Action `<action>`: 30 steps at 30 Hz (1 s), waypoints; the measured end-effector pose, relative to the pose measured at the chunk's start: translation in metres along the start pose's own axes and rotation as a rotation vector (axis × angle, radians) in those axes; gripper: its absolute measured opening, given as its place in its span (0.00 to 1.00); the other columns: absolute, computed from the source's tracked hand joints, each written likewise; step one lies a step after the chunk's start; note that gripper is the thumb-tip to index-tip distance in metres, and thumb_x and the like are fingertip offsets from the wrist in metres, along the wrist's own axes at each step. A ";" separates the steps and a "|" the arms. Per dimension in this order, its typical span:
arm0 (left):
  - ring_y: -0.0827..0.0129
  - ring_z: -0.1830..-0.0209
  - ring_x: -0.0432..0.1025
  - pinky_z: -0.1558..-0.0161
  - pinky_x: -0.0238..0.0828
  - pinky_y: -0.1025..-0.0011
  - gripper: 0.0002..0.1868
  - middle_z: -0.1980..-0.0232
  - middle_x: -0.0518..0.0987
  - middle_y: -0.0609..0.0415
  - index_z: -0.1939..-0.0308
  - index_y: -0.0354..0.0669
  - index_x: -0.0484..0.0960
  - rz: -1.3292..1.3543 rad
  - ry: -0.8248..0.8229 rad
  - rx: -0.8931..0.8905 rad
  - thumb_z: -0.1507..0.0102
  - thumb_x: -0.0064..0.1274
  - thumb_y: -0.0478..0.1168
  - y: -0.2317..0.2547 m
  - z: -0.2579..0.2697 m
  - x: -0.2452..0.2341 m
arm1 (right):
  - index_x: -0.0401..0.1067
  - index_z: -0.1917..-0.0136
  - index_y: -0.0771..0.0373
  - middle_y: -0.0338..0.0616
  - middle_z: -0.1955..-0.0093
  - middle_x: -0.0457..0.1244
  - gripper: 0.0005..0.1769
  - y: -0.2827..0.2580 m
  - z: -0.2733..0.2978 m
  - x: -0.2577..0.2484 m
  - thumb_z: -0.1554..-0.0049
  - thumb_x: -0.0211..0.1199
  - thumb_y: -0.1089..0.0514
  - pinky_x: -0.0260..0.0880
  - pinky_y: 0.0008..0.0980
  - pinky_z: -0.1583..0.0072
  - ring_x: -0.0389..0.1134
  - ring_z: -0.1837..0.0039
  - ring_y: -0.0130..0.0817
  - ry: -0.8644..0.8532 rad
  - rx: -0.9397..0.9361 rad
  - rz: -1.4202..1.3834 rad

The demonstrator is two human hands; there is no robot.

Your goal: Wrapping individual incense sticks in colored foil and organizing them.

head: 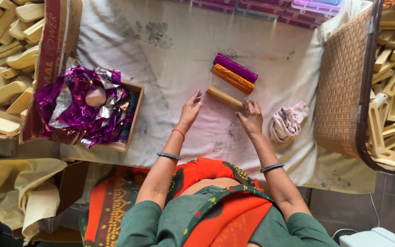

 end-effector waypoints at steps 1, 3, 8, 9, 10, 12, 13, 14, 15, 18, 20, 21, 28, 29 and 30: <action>0.65 0.36 0.73 0.36 0.70 0.66 0.32 0.29 0.74 0.49 0.25 0.46 0.66 0.001 -0.006 0.000 0.34 0.47 0.33 0.004 -0.004 0.003 | 0.71 0.31 0.63 0.51 0.42 0.65 0.38 0.006 0.001 0.003 0.55 0.78 0.58 0.69 0.42 0.39 0.66 0.41 0.47 0.003 0.004 0.002; 0.64 0.36 0.72 0.36 0.69 0.66 0.32 0.26 0.71 0.48 0.24 0.45 0.64 -0.030 -0.019 -0.018 0.34 0.48 0.34 0.012 -0.013 0.009 | 0.72 0.33 0.64 0.50 0.45 0.64 0.37 0.019 0.005 0.010 0.54 0.78 0.60 0.72 0.39 0.42 0.68 0.47 0.42 0.018 0.066 -0.082; 0.61 0.44 0.76 0.41 0.74 0.66 0.32 0.32 0.74 0.47 0.29 0.46 0.71 -0.305 0.000 0.073 0.40 0.55 0.34 0.032 -0.025 0.016 | 0.74 0.34 0.63 0.47 0.46 0.64 0.32 0.023 0.006 0.015 0.52 0.76 0.63 0.75 0.34 0.47 0.71 0.52 0.34 0.035 0.106 -0.216; 0.59 0.45 0.76 0.42 0.74 0.66 0.33 0.36 0.76 0.47 0.32 0.46 0.74 -0.429 0.004 0.132 0.43 0.60 0.33 0.042 -0.025 0.016 | 0.74 0.35 0.63 0.47 0.46 0.64 0.30 0.022 0.006 0.015 0.52 0.76 0.64 0.75 0.33 0.47 0.71 0.52 0.33 0.042 0.099 -0.232; 0.59 0.45 0.76 0.42 0.74 0.66 0.33 0.36 0.76 0.47 0.32 0.46 0.74 -0.431 0.003 0.136 0.43 0.60 0.33 0.050 -0.025 0.017 | 0.74 0.35 0.63 0.47 0.46 0.64 0.30 0.022 0.006 0.016 0.52 0.76 0.64 0.75 0.33 0.47 0.71 0.52 0.33 0.046 0.098 -0.233; 0.58 0.46 0.76 0.44 0.74 0.65 0.32 0.41 0.79 0.50 0.35 0.48 0.78 -0.522 0.018 0.116 0.45 0.62 0.32 0.064 -0.024 0.020 | 0.75 0.36 0.62 0.47 0.45 0.64 0.29 0.021 0.007 0.017 0.51 0.74 0.64 0.75 0.32 0.46 0.72 0.51 0.33 0.044 0.129 -0.264; 0.58 0.46 0.76 0.44 0.74 0.65 0.32 0.41 0.79 0.50 0.35 0.48 0.78 -0.523 0.015 0.119 0.45 0.62 0.32 0.066 -0.027 0.019 | 0.75 0.36 0.62 0.47 0.45 0.64 0.29 0.021 0.006 0.018 0.51 0.74 0.64 0.75 0.32 0.46 0.72 0.51 0.33 0.048 0.131 -0.264; 0.58 0.47 0.76 0.45 0.74 0.65 0.31 0.41 0.79 0.51 0.36 0.48 0.79 -0.527 0.000 0.107 0.44 0.62 0.31 0.068 -0.029 0.020 | 0.75 0.36 0.62 0.48 0.44 0.64 0.28 0.021 0.006 0.017 0.51 0.74 0.65 0.75 0.32 0.46 0.72 0.51 0.33 0.049 0.129 -0.262; 0.58 0.48 0.77 0.45 0.74 0.65 0.29 0.42 0.79 0.51 0.37 0.48 0.80 -0.530 -0.014 0.095 0.44 0.61 0.30 0.069 -0.031 0.021 | 0.75 0.36 0.62 0.48 0.44 0.64 0.28 0.021 0.006 0.017 0.50 0.74 0.65 0.76 0.32 0.46 0.72 0.51 0.33 0.050 0.127 -0.261; 0.58 0.48 0.77 0.45 0.75 0.65 0.25 0.43 0.79 0.50 0.40 0.46 0.81 -0.521 -0.013 0.120 0.42 0.60 0.30 0.061 -0.037 0.021 | 0.75 0.37 0.62 0.48 0.43 0.64 0.26 0.020 0.006 0.017 0.50 0.73 0.65 0.76 0.32 0.46 0.72 0.51 0.34 0.039 0.130 -0.287; 0.58 0.49 0.78 0.45 0.75 0.65 0.25 0.43 0.79 0.51 0.40 0.46 0.82 -0.500 -0.023 0.100 0.42 0.59 0.29 0.065 -0.039 0.021 | 0.75 0.37 0.63 0.48 0.44 0.64 0.26 0.018 0.005 0.015 0.50 0.73 0.65 0.75 0.32 0.46 0.72 0.50 0.34 0.037 0.127 -0.280; 0.59 0.49 0.78 0.46 0.75 0.65 0.24 0.44 0.79 0.51 0.41 0.46 0.82 -0.479 -0.031 0.077 0.41 0.58 0.29 0.067 -0.039 0.021 | 0.75 0.38 0.64 0.48 0.44 0.64 0.25 0.016 0.004 0.014 0.50 0.73 0.65 0.75 0.32 0.46 0.72 0.50 0.35 0.032 0.124 -0.273; 0.58 0.49 0.78 0.46 0.75 0.66 0.22 0.46 0.79 0.49 0.42 0.44 0.82 -0.494 -0.061 0.087 0.40 0.58 0.29 0.064 -0.047 0.019 | 0.72 0.39 0.67 0.51 0.45 0.64 0.23 0.009 0.002 0.008 0.48 0.71 0.64 0.72 0.38 0.44 0.71 0.47 0.44 -0.002 0.074 -0.202; 0.58 0.49 0.78 0.46 0.75 0.65 0.22 0.46 0.79 0.49 0.42 0.44 0.82 -0.492 -0.068 0.097 0.41 0.58 0.30 0.061 -0.047 0.019 | 0.72 0.39 0.67 0.52 0.44 0.64 0.23 0.008 0.002 0.007 0.48 0.71 0.64 0.72 0.40 0.43 0.70 0.46 0.47 0.002 0.045 -0.194; 0.58 0.49 0.77 0.46 0.75 0.65 0.22 0.46 0.78 0.49 0.42 0.44 0.82 -0.490 -0.074 0.111 0.41 0.59 0.30 0.060 -0.050 0.019 | 0.72 0.40 0.67 0.53 0.44 0.64 0.23 0.007 0.000 0.005 0.48 0.71 0.65 0.71 0.41 0.43 0.70 0.44 0.50 0.008 0.014 -0.186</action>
Point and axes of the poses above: each hand's wrist, its own z-axis away from the middle knuckle, its own x-axis out of the palm, y = z × x, the point moved 1 cm from there along -z, towards the middle knuckle
